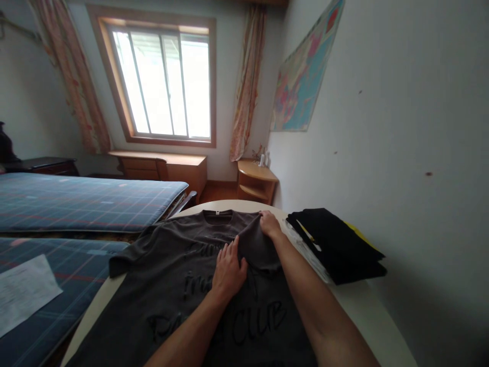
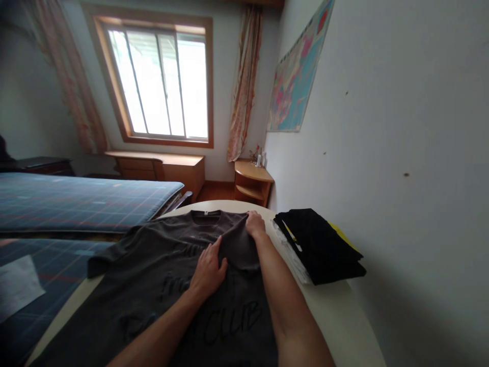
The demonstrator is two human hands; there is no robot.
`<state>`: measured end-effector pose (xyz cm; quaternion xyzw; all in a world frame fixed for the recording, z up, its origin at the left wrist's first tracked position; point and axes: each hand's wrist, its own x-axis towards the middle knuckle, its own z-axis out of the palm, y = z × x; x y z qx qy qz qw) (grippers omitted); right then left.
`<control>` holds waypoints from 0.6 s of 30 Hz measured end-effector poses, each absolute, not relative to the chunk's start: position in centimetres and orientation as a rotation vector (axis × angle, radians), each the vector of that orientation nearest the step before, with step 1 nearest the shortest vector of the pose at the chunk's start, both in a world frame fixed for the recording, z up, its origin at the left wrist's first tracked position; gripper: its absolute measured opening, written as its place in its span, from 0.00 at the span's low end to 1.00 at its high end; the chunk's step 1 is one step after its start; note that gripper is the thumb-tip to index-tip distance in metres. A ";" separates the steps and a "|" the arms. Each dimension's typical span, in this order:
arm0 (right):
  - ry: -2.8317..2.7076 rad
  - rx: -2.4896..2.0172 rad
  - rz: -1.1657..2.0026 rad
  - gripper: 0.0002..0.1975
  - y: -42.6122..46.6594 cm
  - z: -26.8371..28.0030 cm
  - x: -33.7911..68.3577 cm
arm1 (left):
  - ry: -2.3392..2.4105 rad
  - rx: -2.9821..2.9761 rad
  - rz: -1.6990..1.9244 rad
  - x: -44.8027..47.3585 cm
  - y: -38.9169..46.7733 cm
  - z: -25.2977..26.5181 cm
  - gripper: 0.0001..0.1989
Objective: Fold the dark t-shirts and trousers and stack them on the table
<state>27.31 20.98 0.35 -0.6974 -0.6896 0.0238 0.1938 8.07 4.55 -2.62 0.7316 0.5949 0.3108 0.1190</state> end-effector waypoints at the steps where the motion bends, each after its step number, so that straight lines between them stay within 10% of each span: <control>1: -1.910 -1.982 0.057 0.23 21.3 0.5 27.4 | 1.748 2.141 0.925 8.1 4.6 -2.6 0.33; 18: -2.127 -2.077 0.219 0.32 18.5 -2.4 24.6 | 1.822 2.313 0.611 7.8 4.6 -2.2 0.30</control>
